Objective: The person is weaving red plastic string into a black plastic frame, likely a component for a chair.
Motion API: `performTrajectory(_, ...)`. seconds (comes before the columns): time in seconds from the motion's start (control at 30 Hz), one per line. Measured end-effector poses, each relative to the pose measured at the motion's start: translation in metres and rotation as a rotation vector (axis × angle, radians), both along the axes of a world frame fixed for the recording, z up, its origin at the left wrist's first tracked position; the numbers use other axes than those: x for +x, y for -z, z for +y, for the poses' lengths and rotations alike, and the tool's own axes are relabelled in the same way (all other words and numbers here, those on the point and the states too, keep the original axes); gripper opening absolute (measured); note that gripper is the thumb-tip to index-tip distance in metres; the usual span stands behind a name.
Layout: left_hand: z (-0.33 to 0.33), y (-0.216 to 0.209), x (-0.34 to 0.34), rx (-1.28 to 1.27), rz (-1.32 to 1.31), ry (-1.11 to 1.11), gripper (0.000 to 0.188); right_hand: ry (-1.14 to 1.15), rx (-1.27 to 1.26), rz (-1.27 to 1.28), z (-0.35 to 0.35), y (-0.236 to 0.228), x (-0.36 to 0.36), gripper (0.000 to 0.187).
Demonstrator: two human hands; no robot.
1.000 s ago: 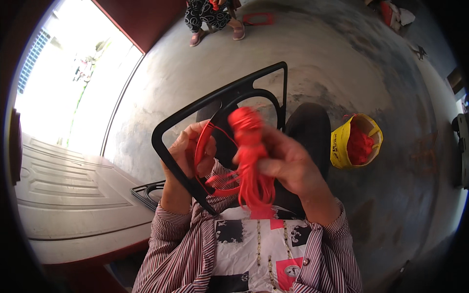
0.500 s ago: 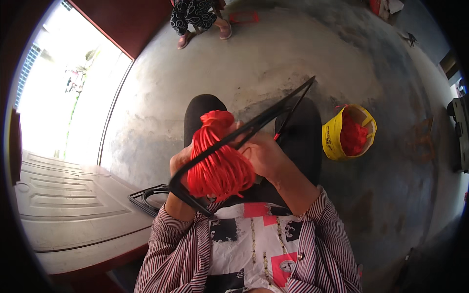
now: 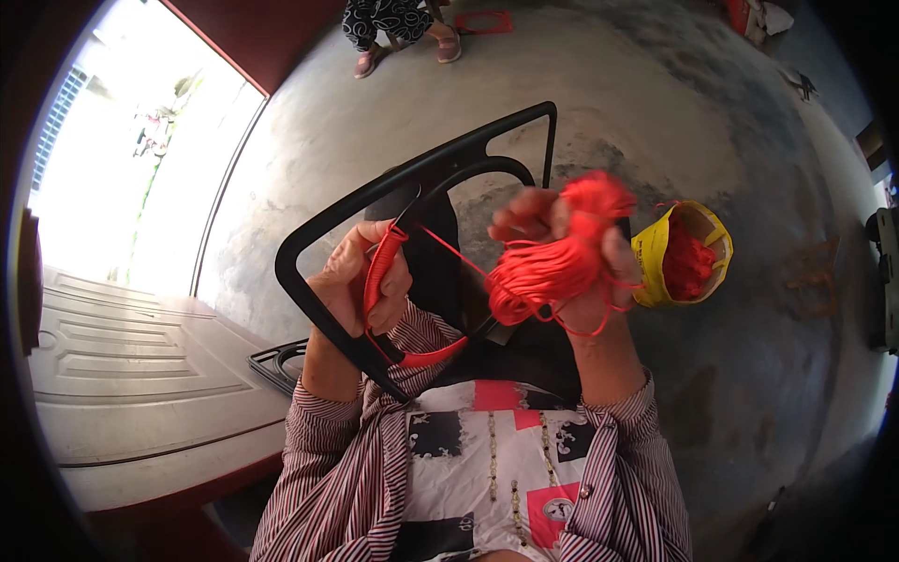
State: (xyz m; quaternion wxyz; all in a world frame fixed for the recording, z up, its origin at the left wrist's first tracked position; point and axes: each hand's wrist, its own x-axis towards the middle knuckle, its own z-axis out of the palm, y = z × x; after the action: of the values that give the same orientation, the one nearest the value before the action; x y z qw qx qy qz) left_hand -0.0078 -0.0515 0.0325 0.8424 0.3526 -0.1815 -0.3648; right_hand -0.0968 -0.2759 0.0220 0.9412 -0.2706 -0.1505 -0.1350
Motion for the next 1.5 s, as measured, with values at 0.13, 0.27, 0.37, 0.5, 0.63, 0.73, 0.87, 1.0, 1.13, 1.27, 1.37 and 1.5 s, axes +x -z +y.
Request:
performTrajectory(0.13,0.006,0.007,0.002,-0.015,0.035,0.01,0.031,-0.141,-0.043,-0.247,-0.004,-0.004,-0.003,0.059)
performTrajectory(0.27,-0.007,-0.009,-0.011,0.128,-0.005,-0.025,0.028,-0.156,-0.227,0.119,0.037,-0.008,-0.007,0.059)
performTrajectory(0.37,-0.004,-0.022,-0.016,0.22,0.09,-0.115,0.027,0.018,-0.206,0.075,0.035,-0.012,0.01,0.061)
performTrajectory(0.5,0.013,-0.001,-0.001,0.127,-0.026,-0.144,0.043,-0.162,0.039,-0.133,0.006,-0.02,-0.003,0.058)
performTrajectory(0.63,0.019,-0.003,0.009,0.126,0.042,-0.226,0.045,-0.22,-0.048,0.036,0.021,-0.019,-0.031,0.057)
performTrajectory(0.73,0.028,0.015,0.019,0.031,0.048,-0.194,0.04,-0.222,-0.049,0.045,0.02,-0.009,-0.038,0.063)
performTrajectory(0.87,0.04,0.015,0.025,0.099,0.085,-0.215,0.034,-0.122,-0.025,0.19,0.006,0.005,-0.044,0.06)
performTrajectory(1.0,0.036,0.027,0.025,0.079,0.03,-0.19,0.032,0.043,0.075,0.438,-0.01,0.043,-0.024,0.048)
performTrajectory(1.13,0.025,0.018,0.014,0.053,0.036,-0.173,0.042,0.041,-0.12,0.534,0.021,0.008,-0.011,0.047)
performTrajectory(1.27,0.013,-0.008,-0.001,-0.12,0.179,0.04,0.045,-0.251,-0.667,0.257,0.03,-0.039,-0.011,0.046)
performTrajectory(1.37,-0.009,-0.001,-0.02,-0.073,0.139,-0.172,0.05,0.234,-0.911,0.294,0.052,-0.052,0.007,0.055)
performTrajectory(1.5,-0.011,-0.014,-0.018,0.237,-0.196,-0.063,0.052,0.079,-0.838,0.164,0.033,-0.042,0.011,0.03)
